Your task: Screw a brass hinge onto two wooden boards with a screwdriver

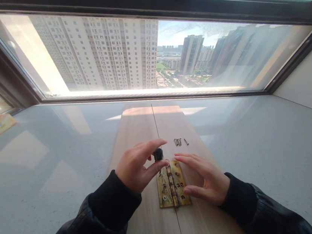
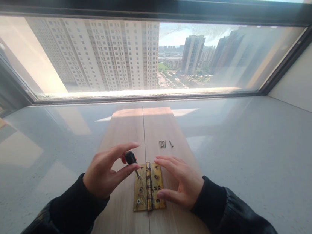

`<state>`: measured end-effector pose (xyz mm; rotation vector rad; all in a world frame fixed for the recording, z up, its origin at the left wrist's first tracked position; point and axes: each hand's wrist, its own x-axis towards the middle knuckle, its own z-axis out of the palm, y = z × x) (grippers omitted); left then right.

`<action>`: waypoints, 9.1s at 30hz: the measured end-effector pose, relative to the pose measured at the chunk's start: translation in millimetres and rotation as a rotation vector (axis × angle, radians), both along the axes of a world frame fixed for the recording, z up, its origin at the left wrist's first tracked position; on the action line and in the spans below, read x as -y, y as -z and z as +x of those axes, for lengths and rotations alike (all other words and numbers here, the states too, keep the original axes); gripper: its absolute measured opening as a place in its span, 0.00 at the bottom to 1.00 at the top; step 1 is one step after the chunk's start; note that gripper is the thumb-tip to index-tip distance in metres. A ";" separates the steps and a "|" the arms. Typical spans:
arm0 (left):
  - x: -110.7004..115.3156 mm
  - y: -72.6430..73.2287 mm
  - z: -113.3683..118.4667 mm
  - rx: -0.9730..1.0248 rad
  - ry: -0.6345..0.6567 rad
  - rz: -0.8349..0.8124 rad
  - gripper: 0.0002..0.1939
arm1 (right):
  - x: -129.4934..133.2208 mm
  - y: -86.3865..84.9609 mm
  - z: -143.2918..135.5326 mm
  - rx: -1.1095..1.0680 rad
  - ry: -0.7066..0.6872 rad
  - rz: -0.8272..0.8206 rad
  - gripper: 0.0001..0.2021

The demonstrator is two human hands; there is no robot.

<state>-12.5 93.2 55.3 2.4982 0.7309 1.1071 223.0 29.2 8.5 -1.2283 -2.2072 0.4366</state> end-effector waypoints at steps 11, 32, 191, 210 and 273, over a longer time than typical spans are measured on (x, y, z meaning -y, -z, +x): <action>0.0 -5.8 -4.6 0.078 0.117 -0.146 0.12 | -0.2 -1.6 -0.8 0.006 0.010 -0.017 0.28; 7.5 -16.4 -1.9 0.021 -0.101 -0.068 0.08 | -0.5 1.7 0.2 -0.055 0.032 -0.005 0.29; 13.2 -26.8 -2.7 -0.110 -0.585 0.026 0.13 | -27.2 -10.8 -58.0 0.032 -0.055 0.136 0.09; 15.4 -29.6 -4.0 -0.189 -0.412 -0.182 0.09 | -39.9 -4.1 -43.6 -0.174 0.157 0.195 0.09; 62.7 -40.5 1.0 -0.818 -0.196 0.119 0.09 | -65.1 6.9 4.4 -0.255 0.835 -0.046 0.10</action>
